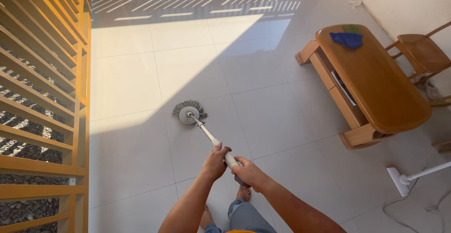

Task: The person uses a spin mop to clean a tiled floor on a balcony. They move the mop back and forth across the surface, covering different areas systematically.

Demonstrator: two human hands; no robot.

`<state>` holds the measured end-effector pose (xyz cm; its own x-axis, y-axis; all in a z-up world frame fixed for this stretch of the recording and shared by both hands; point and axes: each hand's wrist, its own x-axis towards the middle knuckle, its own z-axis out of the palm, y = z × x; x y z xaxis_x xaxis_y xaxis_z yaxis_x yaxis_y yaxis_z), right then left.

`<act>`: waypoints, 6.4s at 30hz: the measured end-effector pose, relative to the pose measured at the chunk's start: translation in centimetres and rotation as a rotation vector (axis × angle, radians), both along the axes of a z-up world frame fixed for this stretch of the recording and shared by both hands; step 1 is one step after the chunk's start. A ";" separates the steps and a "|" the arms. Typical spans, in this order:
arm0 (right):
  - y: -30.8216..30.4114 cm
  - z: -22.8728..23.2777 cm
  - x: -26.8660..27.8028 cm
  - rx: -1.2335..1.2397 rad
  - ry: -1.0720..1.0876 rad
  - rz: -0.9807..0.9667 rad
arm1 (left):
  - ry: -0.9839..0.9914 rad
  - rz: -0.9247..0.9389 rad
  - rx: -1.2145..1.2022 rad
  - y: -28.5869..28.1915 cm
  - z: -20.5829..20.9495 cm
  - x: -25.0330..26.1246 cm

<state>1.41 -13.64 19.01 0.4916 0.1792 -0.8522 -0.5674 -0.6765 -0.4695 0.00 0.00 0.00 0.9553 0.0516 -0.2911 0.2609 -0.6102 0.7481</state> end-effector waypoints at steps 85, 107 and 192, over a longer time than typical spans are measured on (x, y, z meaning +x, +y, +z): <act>-2.6 -3.4 33.1 0.085 -0.063 -0.091 | 0.241 0.007 -0.185 -2.8 3.9 34.9; -2.8 1.1 43.0 -0.037 0.064 0.076 | 0.285 -0.015 -0.171 -3.1 6.2 42.1; 1.4 -5.5 41.7 0.204 -0.074 0.504 | 0.006 0.474 -0.080 0.1 4.0 33.0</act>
